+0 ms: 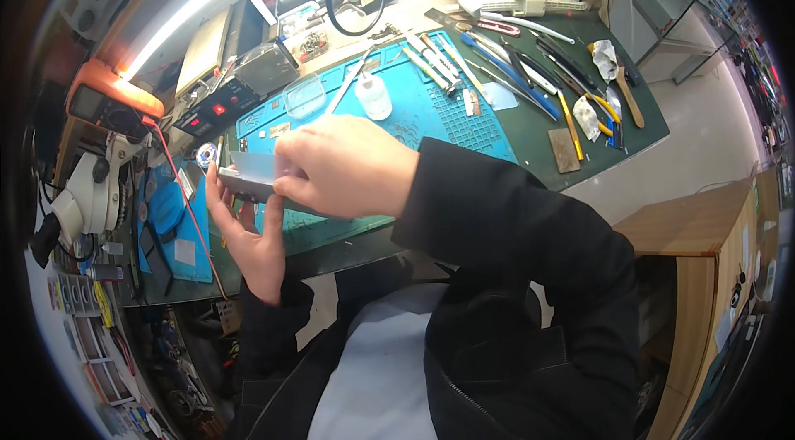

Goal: The person applies a liquid adhesive from a small bottle along the edges of a smartphone's back panel. They repeatedly squeeze the bottle to dispense the liquid and use their fingers to spread it along the seams. The person also uses a thin tool to work along the edges of the device.

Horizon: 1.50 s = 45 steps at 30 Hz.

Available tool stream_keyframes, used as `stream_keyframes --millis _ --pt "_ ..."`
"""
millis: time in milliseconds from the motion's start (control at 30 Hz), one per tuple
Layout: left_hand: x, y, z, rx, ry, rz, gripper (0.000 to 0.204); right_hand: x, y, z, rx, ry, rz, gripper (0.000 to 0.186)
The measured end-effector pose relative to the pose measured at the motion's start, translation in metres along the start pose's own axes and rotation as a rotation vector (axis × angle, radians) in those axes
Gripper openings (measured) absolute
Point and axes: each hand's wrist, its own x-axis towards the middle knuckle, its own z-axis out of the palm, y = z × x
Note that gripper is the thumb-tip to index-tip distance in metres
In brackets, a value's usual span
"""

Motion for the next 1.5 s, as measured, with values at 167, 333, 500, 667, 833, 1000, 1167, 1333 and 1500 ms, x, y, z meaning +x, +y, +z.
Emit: stream_keyframes --millis 167,333,500,667,833,1000,1167,1333,1500 --pt "0.0 -0.01 -0.025 0.138 -0.072 -0.006 0.08 0.008 -0.002 -0.004 -0.017 -0.068 0.031 0.031" --pt "-0.032 -0.021 -0.04 -0.022 -0.051 -0.071 0.063 -0.004 0.022 -0.016 0.284 0.07 0.099 0.034" --pt "-0.07 -0.027 -0.045 0.064 -0.066 0.233 0.051 0.002 0.055 0.013 -0.43 0.177 -0.18 0.013" --pt "-0.083 -0.046 -0.048 0.147 -0.035 0.353 0.04 0.056 0.046 0.049 -0.574 -0.031 -0.392 0.007" --pt "-0.078 -0.044 -0.052 0.167 -0.076 0.34 0.039 0.106 0.034 0.083 -0.475 -0.125 -0.74 0.011" --pt "-0.065 -0.03 -0.056 0.253 -0.106 0.314 0.041 0.124 0.033 0.101 -0.486 -0.286 -0.514 0.024" --pt "-0.055 -0.028 -0.068 0.155 -0.207 0.171 0.049 0.122 0.04 0.106 -0.299 -0.334 -0.39 0.025" --pt "-0.04 -0.018 -0.072 0.173 -0.245 0.157 0.052 0.139 0.027 0.101 -0.406 -0.418 -0.339 0.02" --pt "-0.04 -0.023 -0.074 0.047 -0.261 -0.005 0.048 0.129 0.019 0.073 -0.282 -0.454 -0.193 0.015"
